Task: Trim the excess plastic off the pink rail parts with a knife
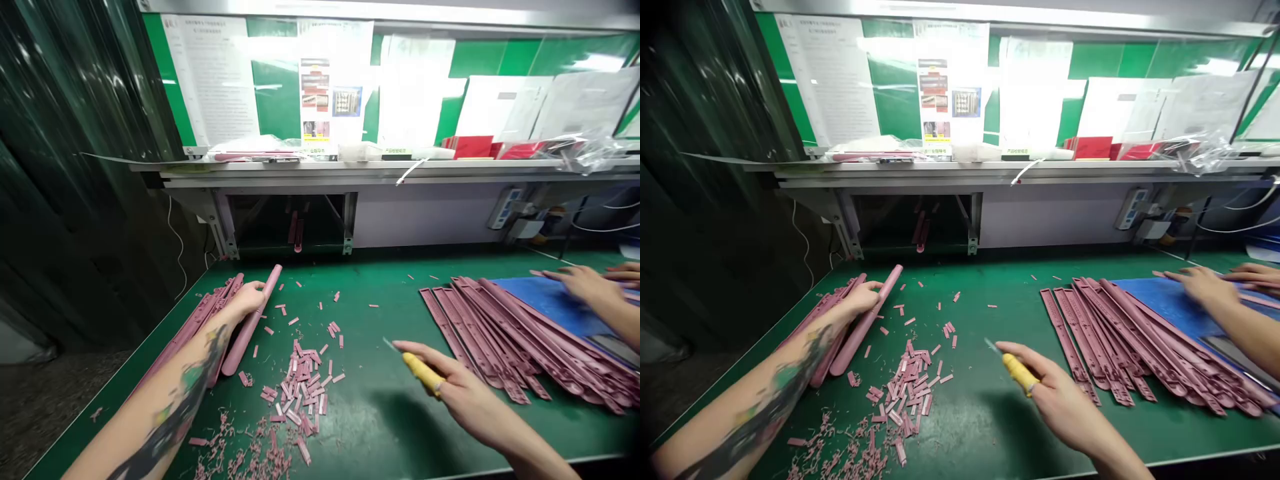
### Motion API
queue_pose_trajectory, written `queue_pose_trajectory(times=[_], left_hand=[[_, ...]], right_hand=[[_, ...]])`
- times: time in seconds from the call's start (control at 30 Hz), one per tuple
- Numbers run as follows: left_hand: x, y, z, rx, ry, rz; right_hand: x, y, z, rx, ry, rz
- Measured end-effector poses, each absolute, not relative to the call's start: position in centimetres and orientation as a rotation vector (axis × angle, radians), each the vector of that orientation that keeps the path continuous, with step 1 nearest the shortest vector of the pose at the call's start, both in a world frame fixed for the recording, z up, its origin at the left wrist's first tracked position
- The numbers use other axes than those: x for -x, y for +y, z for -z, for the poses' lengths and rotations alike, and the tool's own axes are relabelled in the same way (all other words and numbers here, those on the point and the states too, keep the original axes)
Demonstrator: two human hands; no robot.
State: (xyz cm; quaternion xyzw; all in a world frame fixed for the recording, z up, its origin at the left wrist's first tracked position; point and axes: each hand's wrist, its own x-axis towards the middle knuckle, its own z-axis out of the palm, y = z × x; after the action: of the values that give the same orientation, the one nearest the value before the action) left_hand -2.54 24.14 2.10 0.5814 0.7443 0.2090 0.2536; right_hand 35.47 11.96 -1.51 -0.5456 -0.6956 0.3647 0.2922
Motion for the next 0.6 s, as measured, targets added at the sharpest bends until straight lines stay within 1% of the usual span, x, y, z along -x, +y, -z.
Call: queue_pose_trajectory(times=[0.1,0.2,0.27,0.37,0.47,0.6], left_hand=[[2.1,18.0,-3.7,-1.702,1.775,-0.684],[3.4,10.1,-4.1,-1.822,1.591,-0.680],[5.1,5.5,-3.3,-1.889,1.457,-0.647],[7.9,1.3,-1.1,-1.894,1.496,-0.767],[9.2,-0.5,0.5,-1.864,1.529,-0.839],[8.5,-1.6,0.6,-1.762,1.598,-0.993]], right_hand=[[-31.8,10.3,-0.5,1.207,-1.709,-1.335],[-28.7,9.1,-2.0,0.861,-1.568,-1.537],[-26.7,8.3,-2.7,0.652,-1.536,-1.573],[-23.8,6.9,-3.2,0.490,-1.589,-1.578],[-21.7,5.8,-3.4,0.449,-1.694,-1.556],[-20.7,5.2,-3.5,0.397,-1.761,-1.588]])
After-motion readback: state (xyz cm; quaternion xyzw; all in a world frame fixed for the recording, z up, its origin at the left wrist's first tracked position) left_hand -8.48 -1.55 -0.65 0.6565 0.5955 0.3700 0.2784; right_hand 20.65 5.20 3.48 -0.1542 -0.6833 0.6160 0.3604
